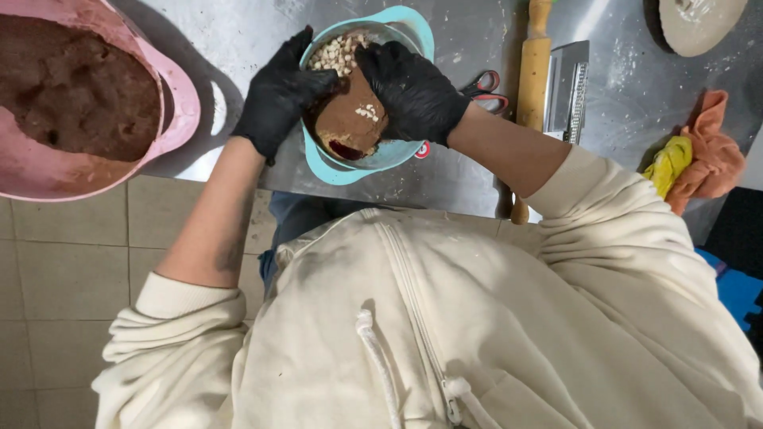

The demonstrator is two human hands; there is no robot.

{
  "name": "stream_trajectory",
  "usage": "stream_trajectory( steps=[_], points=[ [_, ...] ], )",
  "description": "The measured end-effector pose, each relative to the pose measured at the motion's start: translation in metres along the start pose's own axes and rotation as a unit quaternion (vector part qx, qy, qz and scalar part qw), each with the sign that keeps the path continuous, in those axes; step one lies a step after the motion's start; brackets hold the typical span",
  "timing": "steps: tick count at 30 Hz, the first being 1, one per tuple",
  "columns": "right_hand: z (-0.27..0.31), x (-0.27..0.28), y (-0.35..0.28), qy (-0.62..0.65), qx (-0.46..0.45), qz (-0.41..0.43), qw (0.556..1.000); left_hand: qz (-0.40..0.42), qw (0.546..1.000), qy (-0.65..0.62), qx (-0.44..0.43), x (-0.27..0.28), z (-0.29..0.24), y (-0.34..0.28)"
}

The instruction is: Mixing and kneading chocolate-colored dough by hand in mixing bowls.

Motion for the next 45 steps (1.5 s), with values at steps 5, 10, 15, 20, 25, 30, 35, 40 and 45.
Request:
stream_trajectory(
  steps=[5,10,15,20,25,30,35,40,45],
  points=[
    [-0.003,-0.006,0.009,-0.019,-0.038,-0.018,0.999,-0.067,0.988,-0.113,0.078,-0.011,0.011,-0.011],
    [-0.021,-0.016,0.013,-0.061,-0.086,0.007,0.994,-0.09,0.988,0.118,0.043,0.001,0.002,-0.008],
    [-0.028,-0.008,0.014,0.008,-0.094,-0.027,0.995,-0.102,0.973,0.204,0.021,0.007,0.004,-0.005],
    [-0.028,0.018,0.009,0.092,-0.112,-0.07,0.987,-0.083,0.962,0.256,0.041,0.006,-0.009,0.001],
    [-0.012,0.058,-0.009,0.145,-0.152,-0.086,0.974,-0.082,0.953,0.29,0.034,0.004,-0.009,0.002],
    [0.009,0.066,-0.026,0.296,-0.138,-0.054,0.944,-0.075,0.954,0.285,0.055,0.003,-0.012,0.002],
    [0.013,0.041,-0.04,0.4,-0.154,-0.066,0.901,-0.076,0.955,0.281,0.051,0.004,-0.012,0.002],
    [0.052,0.036,-0.025,0.16,-0.12,-0.097,0.975,-0.08,0.954,0.278,0.073,0.005,-0.007,0.002],
    [0.038,-0.005,-0.015,0.118,-0.142,-0.112,0.976,-0.085,0.962,0.255,0.041,0.005,-0.005,0.0]
  ],
)
Point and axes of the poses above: each hand's wrist, its own y-axis towards the middle knuckle, its own x-axis out of the back of the hand, z = x × y, the point moved 7 cm from there along y, towards the middle knuckle, and after that the axes turned 4 degrees about z, right-handed, at the moved point
